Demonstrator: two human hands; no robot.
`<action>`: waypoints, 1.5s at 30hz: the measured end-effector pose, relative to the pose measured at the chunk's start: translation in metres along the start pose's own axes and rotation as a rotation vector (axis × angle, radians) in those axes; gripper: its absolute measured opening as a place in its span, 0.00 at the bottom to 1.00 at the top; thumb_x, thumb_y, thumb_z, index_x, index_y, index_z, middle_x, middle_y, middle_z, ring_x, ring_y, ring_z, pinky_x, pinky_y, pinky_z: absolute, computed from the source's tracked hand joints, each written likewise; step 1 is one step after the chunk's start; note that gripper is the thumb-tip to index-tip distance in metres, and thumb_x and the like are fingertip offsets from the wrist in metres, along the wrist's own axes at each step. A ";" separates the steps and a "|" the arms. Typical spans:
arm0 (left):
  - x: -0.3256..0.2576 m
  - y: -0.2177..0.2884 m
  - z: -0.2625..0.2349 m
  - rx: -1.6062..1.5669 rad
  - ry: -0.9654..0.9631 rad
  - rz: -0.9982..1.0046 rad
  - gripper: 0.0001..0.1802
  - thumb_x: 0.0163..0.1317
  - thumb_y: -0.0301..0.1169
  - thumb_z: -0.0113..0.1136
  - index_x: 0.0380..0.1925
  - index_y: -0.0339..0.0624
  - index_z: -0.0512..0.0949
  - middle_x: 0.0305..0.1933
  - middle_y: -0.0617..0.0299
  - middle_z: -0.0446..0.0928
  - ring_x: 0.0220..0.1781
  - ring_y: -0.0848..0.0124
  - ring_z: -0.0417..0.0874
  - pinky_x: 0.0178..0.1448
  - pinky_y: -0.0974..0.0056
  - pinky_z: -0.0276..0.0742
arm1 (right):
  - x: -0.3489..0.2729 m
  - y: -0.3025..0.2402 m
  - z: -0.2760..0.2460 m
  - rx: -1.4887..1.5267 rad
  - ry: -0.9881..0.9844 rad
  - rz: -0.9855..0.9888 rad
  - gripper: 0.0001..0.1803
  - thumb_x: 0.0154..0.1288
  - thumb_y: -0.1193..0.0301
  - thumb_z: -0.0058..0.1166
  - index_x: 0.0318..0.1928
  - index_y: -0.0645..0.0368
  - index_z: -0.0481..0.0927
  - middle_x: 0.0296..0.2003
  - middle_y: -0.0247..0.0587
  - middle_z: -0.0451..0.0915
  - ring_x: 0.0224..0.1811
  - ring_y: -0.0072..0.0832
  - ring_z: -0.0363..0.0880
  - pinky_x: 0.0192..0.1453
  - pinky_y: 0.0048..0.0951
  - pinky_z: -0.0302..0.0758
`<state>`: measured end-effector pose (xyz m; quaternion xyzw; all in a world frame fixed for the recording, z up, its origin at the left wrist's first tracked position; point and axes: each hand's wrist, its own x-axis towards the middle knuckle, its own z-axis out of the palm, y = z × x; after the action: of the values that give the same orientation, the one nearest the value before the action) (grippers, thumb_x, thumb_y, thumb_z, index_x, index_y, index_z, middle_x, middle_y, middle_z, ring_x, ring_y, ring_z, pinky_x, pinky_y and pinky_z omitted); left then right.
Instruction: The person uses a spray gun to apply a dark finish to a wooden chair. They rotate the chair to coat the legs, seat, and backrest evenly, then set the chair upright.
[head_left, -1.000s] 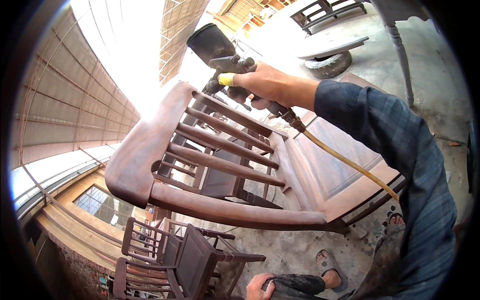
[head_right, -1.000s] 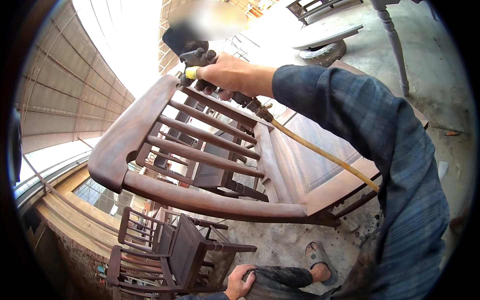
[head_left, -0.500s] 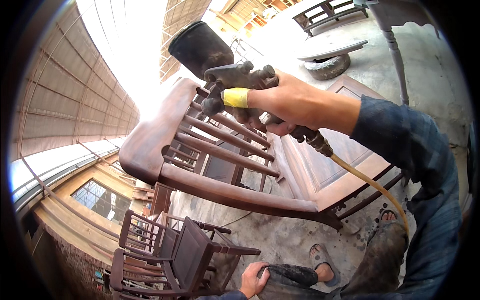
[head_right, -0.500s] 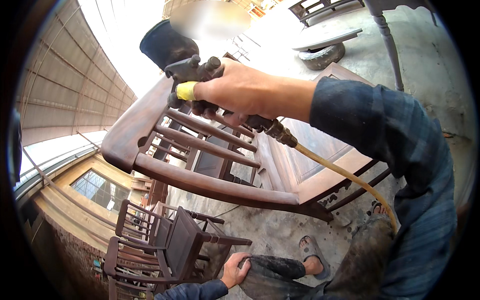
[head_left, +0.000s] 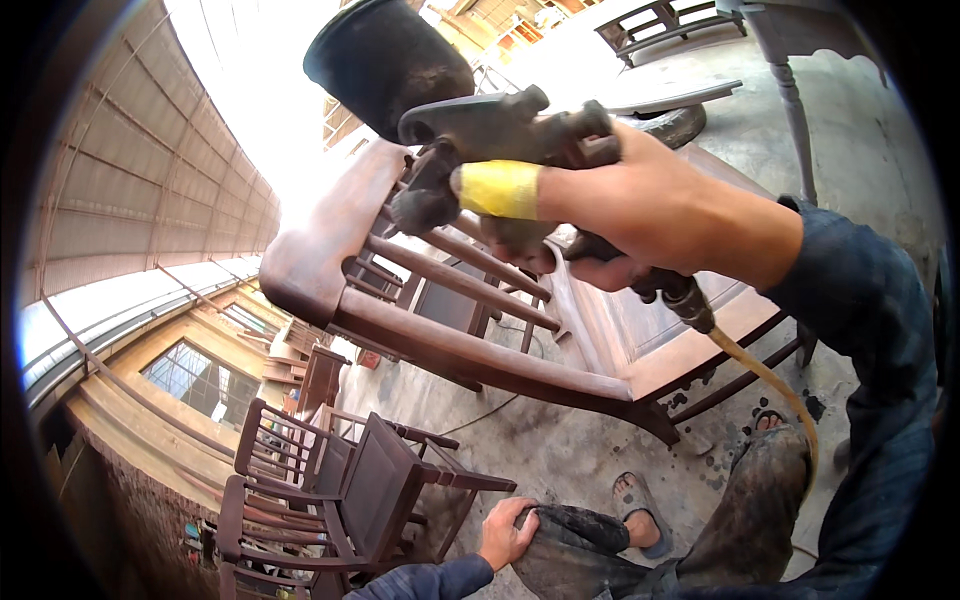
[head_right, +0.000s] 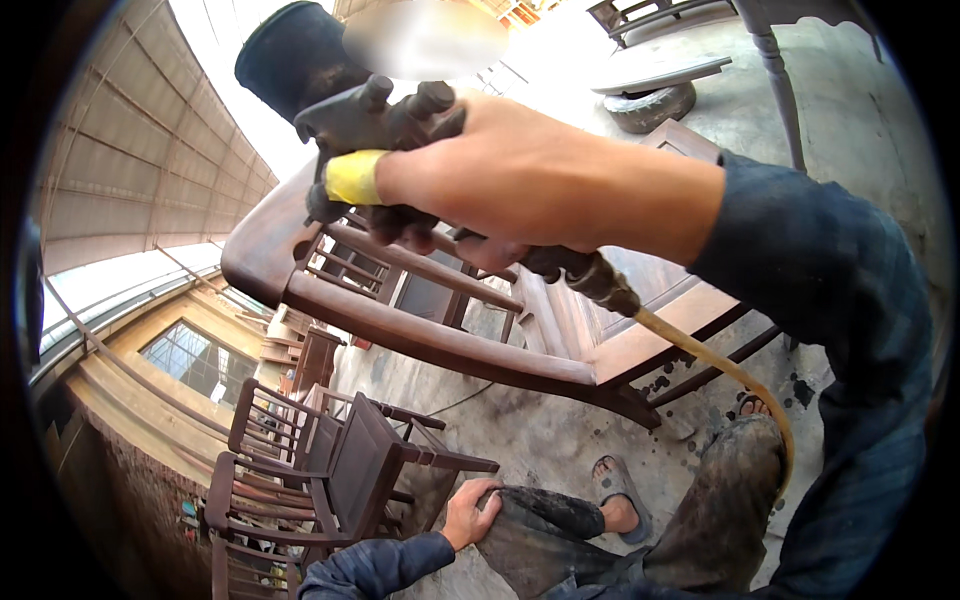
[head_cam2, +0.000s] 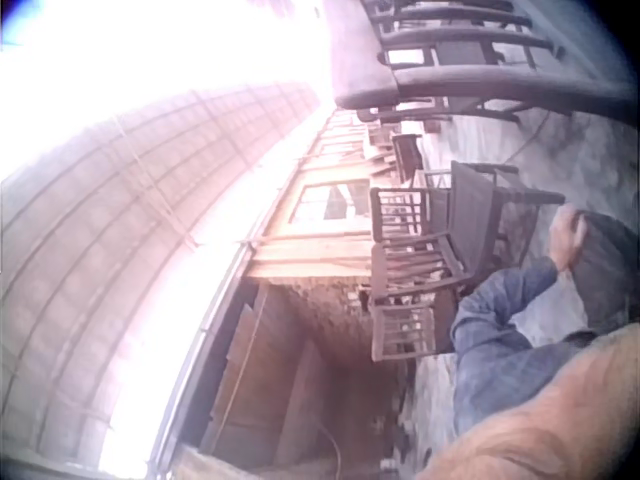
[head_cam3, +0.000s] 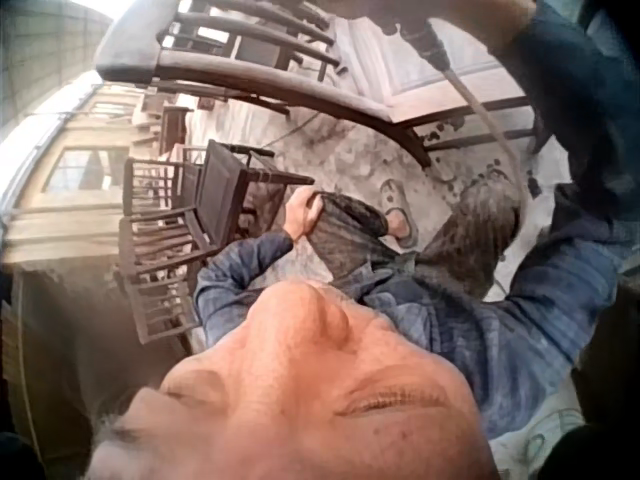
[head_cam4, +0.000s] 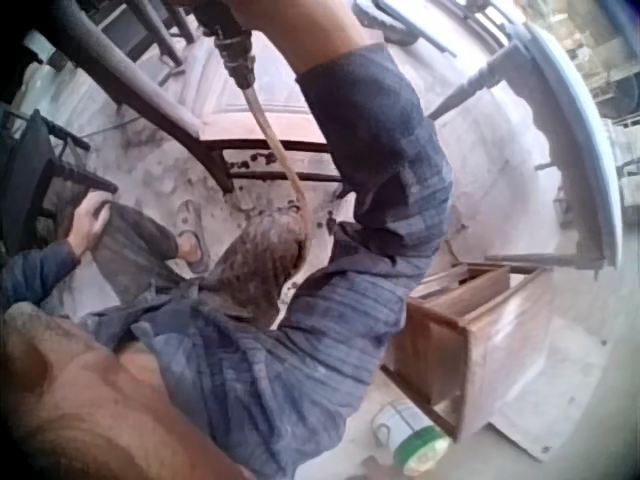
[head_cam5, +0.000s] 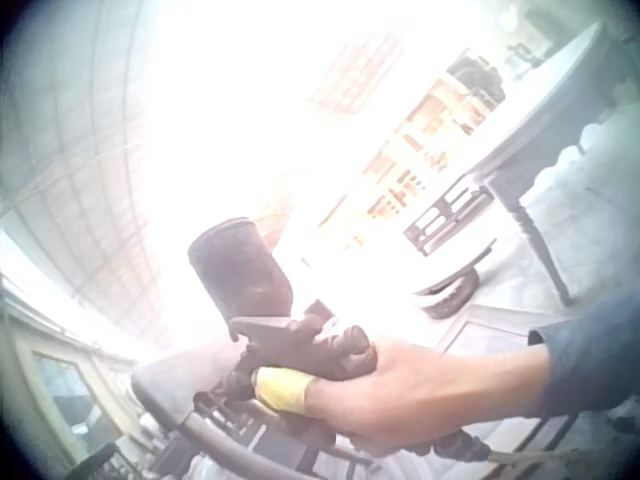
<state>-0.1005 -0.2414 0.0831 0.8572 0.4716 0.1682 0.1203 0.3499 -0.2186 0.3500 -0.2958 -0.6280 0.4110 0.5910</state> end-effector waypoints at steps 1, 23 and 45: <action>-0.001 -0.001 -0.001 0.001 0.001 -0.002 0.11 0.61 0.33 0.65 0.42 0.42 0.84 0.45 0.52 0.84 0.50 0.52 0.84 0.56 0.54 0.79 | -0.007 -0.005 0.003 -0.017 -0.013 0.000 0.17 0.72 0.61 0.57 0.47 0.64 0.84 0.29 0.33 0.82 0.21 0.17 0.74 0.22 0.19 0.70; -0.017 0.001 -0.005 0.026 0.036 0.009 0.11 0.61 0.31 0.63 0.43 0.40 0.84 0.45 0.50 0.84 0.51 0.52 0.84 0.57 0.55 0.79 | -0.045 -0.034 0.039 -0.384 -0.039 -0.243 0.14 0.75 0.66 0.58 0.53 0.60 0.81 0.27 0.29 0.80 0.24 0.15 0.75 0.27 0.22 0.74; -0.015 -0.002 -0.013 0.056 -0.002 0.014 0.15 0.61 0.29 0.65 0.48 0.39 0.82 0.48 0.51 0.83 0.52 0.51 0.82 0.57 0.54 0.77 | -0.099 0.107 0.026 -0.309 0.057 -0.050 0.20 0.70 0.73 0.56 0.60 0.66 0.77 0.30 0.41 0.80 0.28 0.23 0.73 0.35 0.29 0.72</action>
<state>-0.1149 -0.2529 0.0917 0.8637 0.4701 0.1549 0.0953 0.3243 -0.2554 0.2088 -0.3789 -0.6740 0.2861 0.5660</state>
